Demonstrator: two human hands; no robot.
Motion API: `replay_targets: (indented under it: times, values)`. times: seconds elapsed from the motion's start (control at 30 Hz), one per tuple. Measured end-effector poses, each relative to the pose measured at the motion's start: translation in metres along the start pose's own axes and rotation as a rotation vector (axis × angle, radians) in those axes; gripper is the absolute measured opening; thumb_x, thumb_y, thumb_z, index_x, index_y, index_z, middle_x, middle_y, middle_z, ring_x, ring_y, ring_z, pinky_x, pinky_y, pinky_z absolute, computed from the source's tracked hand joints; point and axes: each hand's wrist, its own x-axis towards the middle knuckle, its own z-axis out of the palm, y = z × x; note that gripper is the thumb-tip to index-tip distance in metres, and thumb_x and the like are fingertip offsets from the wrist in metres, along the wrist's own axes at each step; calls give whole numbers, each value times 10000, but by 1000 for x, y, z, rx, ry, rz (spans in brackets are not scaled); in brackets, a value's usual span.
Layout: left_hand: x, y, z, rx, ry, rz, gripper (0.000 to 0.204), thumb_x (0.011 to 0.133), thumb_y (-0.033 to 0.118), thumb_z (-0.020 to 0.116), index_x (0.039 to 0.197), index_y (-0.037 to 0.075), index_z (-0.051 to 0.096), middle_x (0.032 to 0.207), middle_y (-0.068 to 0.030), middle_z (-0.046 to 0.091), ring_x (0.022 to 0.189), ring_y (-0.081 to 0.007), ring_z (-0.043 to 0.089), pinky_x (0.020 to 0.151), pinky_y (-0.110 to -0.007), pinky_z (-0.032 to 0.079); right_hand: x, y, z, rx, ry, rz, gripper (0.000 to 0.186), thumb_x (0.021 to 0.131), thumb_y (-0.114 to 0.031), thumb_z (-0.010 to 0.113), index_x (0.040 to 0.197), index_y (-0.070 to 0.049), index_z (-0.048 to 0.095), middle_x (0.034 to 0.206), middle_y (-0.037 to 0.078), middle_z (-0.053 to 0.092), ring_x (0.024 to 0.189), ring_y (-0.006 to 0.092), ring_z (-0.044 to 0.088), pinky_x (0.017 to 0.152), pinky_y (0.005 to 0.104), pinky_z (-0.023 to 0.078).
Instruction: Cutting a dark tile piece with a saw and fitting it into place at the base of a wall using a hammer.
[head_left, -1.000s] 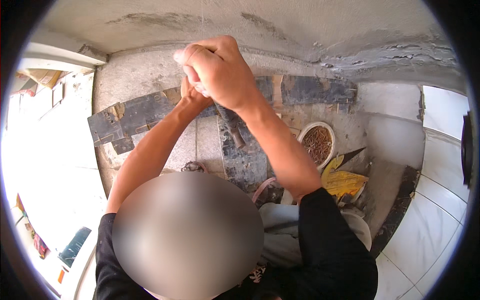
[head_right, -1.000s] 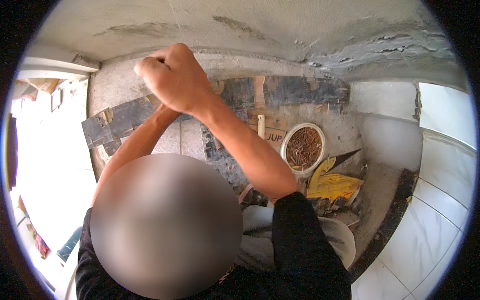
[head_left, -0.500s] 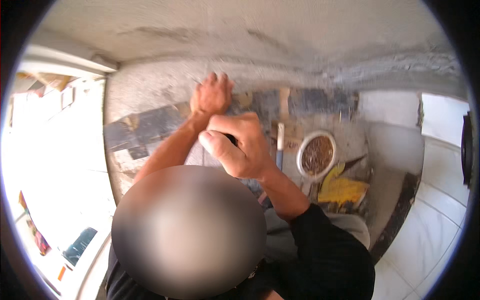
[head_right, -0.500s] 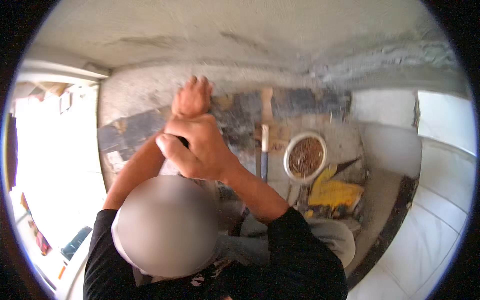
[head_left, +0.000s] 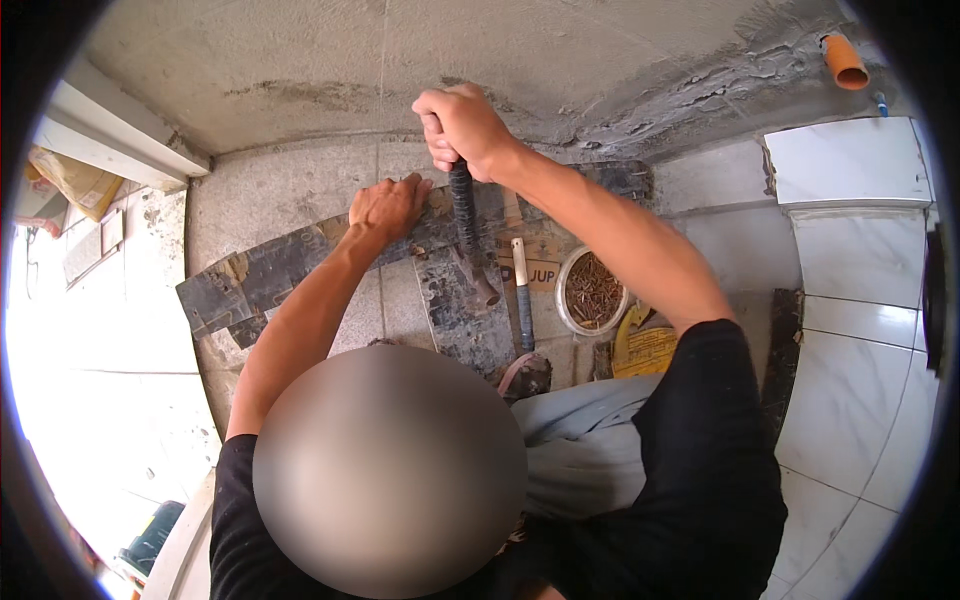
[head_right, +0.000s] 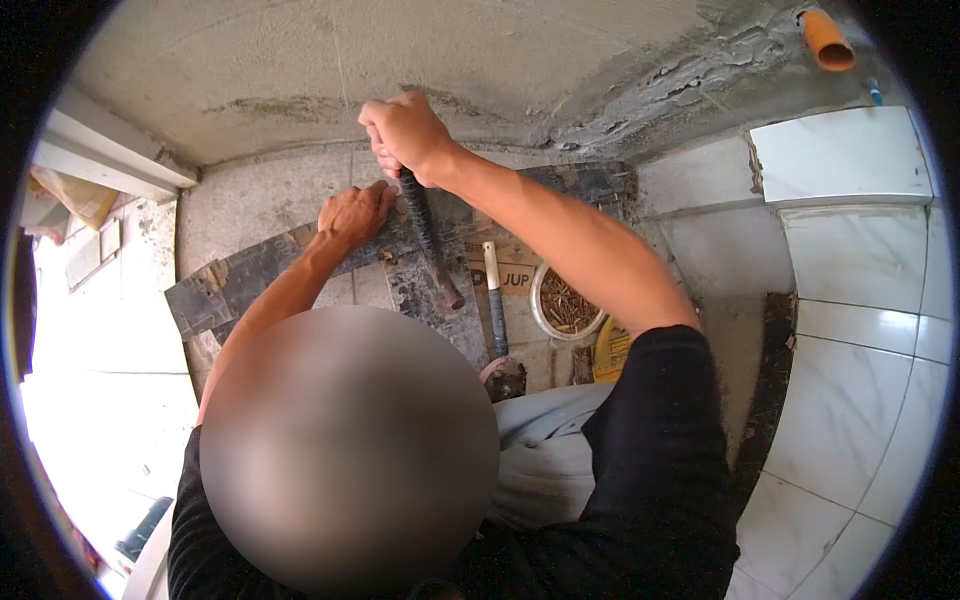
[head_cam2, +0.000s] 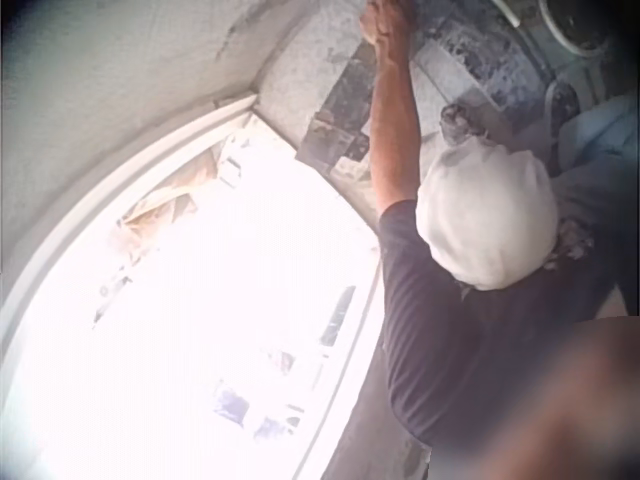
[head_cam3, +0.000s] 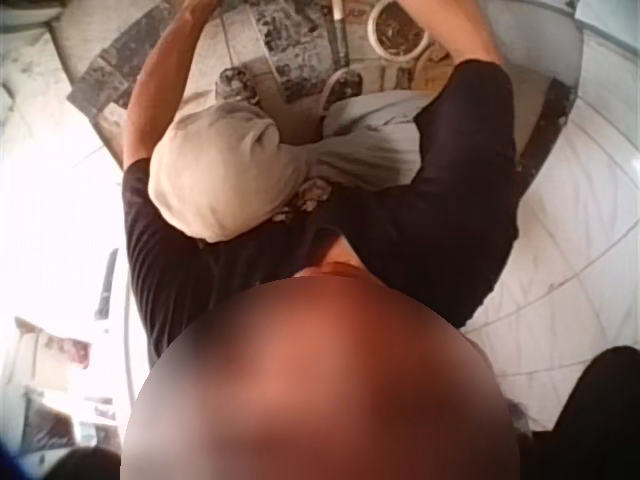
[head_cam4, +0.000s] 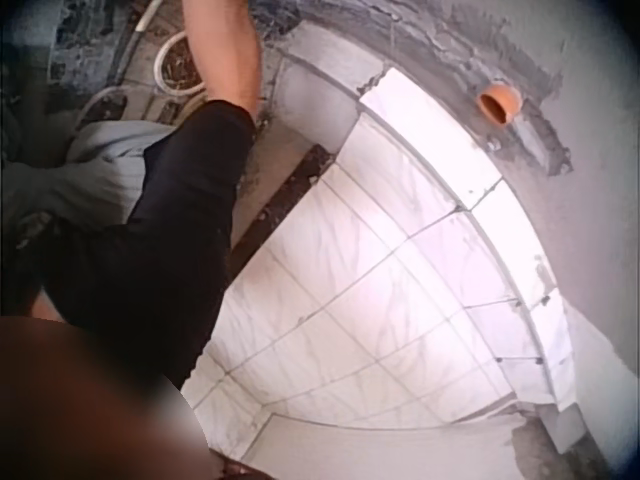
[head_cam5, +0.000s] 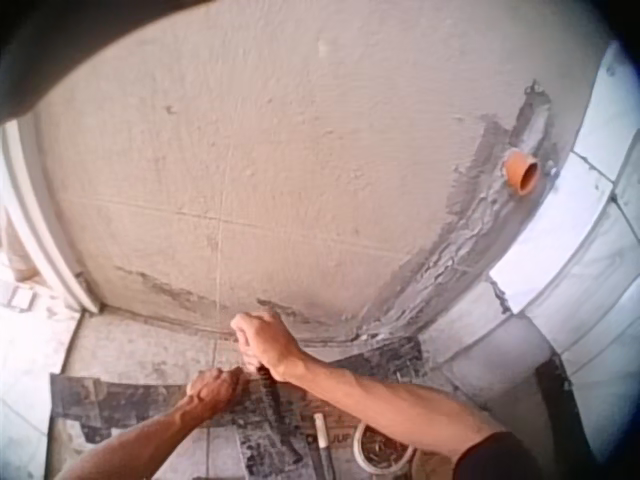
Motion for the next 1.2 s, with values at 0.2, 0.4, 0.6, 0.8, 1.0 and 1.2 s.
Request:
replay_targets:
  times: [0.2, 0.4, 0.6, 0.8, 1.0, 1.2]
  values:
    - [4, -14, 10, -15, 49, -10, 410, 1000, 457, 330, 1074, 152, 593, 967, -189, 684, 910, -406, 649, 793, -520, 507, -39, 7, -26, -64, -36, -305, 361, 872, -174, 582, 547, -119, 433, 460, -13, 421, 361, 104, 393, 385, 306, 349]
    - [14, -20, 37, -2, 52, -8, 349, 968, 403, 408, 994, 111, 597, 916, -185, 688, 854, -420, 651, 733, -548, 508, -46, 28, -32, 90, -125, -276, 373, 871, -168, 607, 532, -88, 472, 452, -15, 425, 356, 74, 346, 359, 271, 270]
    - [10, -20, 46, 304, -47, 40, 293, 936, 324, 463, 1077, 105, 598, 1023, -150, 670, 928, -370, 644, 764, -480, 514, -31, 34, -1, -166, -129, -428, 289, 843, -229, 623, 636, -29, 647, 497, 39, 557, 393, 91, 446, 377, 288, 310]
    - [3, -22, 56, 394, 471, 374, 248, 936, 258, 475, 1121, 120, 567, 1096, -134, 618, 969, -349, 616, 739, -446, 512, -60, 54, 3, -162, -80, -782, 241, 798, -197, 636, 654, -4, 636, 518, 122, 586, 434, 172, 545, 439, 333, 404]
    - [9, 6, 26, 185, 433, 0, 191, 1000, 188, 399, 999, 76, 554, 961, -135, 556, 865, -376, 564, 763, -510, 468, -87, 54, 8, -130, -127, -769, 216, 753, -192, 606, 658, 2, 612, 518, 190, 557, 464, 323, 571, 576, 444, 475]
    - [5, 41, 21, 404, 351, -167, 249, 1005, 195, 438, 1173, 87, 588, 963, -160, 637, 1032, -380, 595, 892, -491, 478, -48, 52, -19, -114, -145, -556, 241, 851, -212, 575, 716, -17, 620, 557, 97, 575, 447, 182, 500, 458, 333, 381]
